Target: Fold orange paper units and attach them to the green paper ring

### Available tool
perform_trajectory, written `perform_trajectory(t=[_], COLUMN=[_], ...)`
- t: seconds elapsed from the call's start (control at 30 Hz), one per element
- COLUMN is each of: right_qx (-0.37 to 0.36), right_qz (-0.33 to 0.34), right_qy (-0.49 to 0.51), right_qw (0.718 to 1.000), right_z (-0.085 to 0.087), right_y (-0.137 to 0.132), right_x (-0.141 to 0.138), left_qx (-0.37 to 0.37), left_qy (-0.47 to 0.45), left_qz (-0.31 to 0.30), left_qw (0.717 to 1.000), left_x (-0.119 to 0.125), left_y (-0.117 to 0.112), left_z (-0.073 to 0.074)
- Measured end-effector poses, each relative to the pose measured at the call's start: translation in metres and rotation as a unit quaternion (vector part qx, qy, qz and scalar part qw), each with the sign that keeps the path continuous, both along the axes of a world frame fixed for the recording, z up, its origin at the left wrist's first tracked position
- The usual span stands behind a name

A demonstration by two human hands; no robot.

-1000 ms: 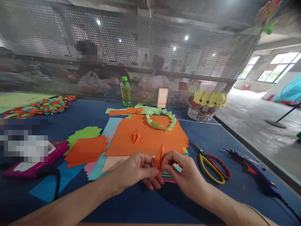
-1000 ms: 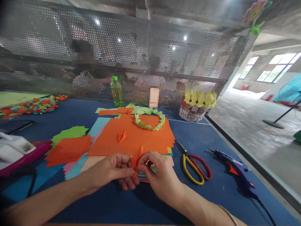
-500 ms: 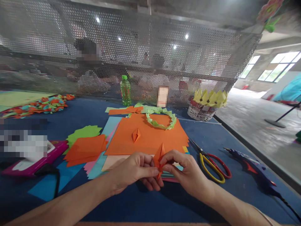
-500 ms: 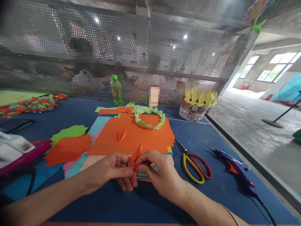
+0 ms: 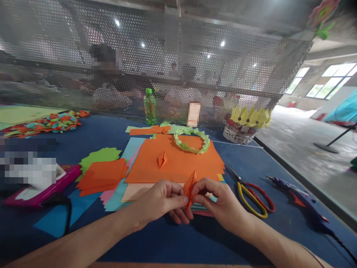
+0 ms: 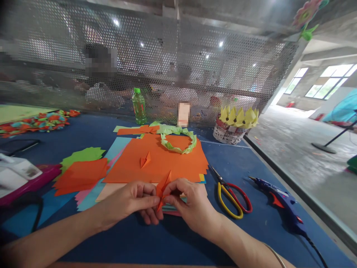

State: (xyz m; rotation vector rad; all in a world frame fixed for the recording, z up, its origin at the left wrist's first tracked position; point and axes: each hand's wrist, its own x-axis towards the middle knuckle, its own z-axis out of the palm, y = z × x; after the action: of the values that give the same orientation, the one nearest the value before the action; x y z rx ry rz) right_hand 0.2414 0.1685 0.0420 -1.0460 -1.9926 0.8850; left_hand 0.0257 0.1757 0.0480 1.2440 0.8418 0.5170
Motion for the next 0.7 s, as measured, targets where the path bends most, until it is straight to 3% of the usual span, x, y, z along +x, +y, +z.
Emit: perform_trajectory(t=[0.7], right_qx=[-0.027], right_qz=[-0.034], right_qy=[-0.011], right_qw=[0.999], right_z=[0.0023], right_y=[-0.0024], right_x=[-0.0058], left_qx=[0.023], left_qy=[0.012], left_qz=[0.002], left_qw=[1.0], left_x=[0.0013], left_y=[-0.0008], left_z=[0.0003])
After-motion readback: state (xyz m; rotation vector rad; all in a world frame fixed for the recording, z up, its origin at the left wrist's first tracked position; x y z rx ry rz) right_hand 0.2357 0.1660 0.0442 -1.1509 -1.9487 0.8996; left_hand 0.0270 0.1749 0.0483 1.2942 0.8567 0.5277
